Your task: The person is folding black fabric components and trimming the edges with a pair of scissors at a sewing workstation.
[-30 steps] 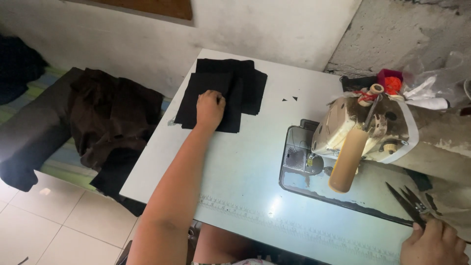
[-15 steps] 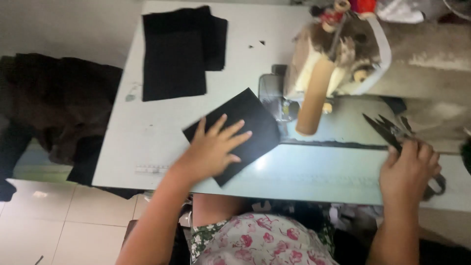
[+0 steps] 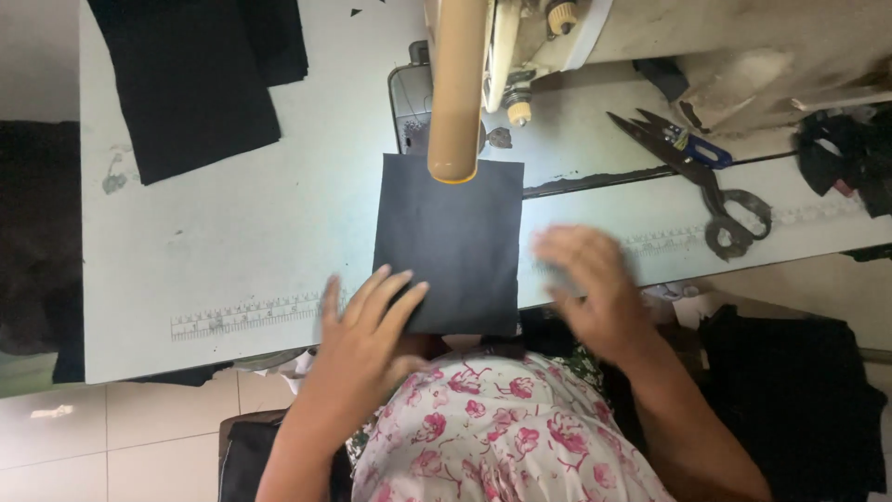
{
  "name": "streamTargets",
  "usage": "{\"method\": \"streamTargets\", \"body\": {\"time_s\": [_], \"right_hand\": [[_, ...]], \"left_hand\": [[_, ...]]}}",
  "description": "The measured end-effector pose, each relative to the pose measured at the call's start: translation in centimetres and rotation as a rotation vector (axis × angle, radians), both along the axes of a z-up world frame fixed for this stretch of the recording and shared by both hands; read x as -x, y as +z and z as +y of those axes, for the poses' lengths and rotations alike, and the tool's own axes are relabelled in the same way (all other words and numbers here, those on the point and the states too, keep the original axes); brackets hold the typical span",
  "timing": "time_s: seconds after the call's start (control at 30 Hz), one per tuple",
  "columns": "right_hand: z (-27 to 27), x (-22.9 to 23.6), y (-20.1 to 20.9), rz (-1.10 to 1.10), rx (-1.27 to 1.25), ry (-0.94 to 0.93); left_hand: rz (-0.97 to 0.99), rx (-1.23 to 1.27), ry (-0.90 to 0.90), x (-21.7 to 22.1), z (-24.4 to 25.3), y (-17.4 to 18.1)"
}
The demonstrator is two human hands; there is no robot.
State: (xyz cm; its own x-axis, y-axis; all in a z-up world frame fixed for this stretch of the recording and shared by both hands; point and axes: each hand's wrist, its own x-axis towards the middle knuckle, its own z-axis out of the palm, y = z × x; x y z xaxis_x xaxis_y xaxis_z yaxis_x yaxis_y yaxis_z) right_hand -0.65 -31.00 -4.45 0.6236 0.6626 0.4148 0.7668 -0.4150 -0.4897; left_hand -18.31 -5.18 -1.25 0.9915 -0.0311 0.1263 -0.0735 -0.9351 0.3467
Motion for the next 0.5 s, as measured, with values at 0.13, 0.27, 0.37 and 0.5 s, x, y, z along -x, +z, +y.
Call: {"method": "streamTargets", "body": {"time_s": [0.13,0.27,0.37,0.5], "right_hand": [[0.1,4.4,-1.5,-0.181,0.213,0.185],[-0.4,5.0,-2.8,-0.187,0.170,0.112],[1.1,3.1,-1.3,0.236,-0.100,0.024],[4.4,0.3,1.3,0.510,-0.212,-0.165]], "left_hand": [[-0.056,-0.011,0.054,2.5,1.3,-4.4],[-0.180,0.265,0.137,1.9,1.6,-6.5],[-0.111,0.610,0.314,0.0,1.2,-4.4],[-0.063,0.838,0.550,-5.2,0.5,1.3]]}}
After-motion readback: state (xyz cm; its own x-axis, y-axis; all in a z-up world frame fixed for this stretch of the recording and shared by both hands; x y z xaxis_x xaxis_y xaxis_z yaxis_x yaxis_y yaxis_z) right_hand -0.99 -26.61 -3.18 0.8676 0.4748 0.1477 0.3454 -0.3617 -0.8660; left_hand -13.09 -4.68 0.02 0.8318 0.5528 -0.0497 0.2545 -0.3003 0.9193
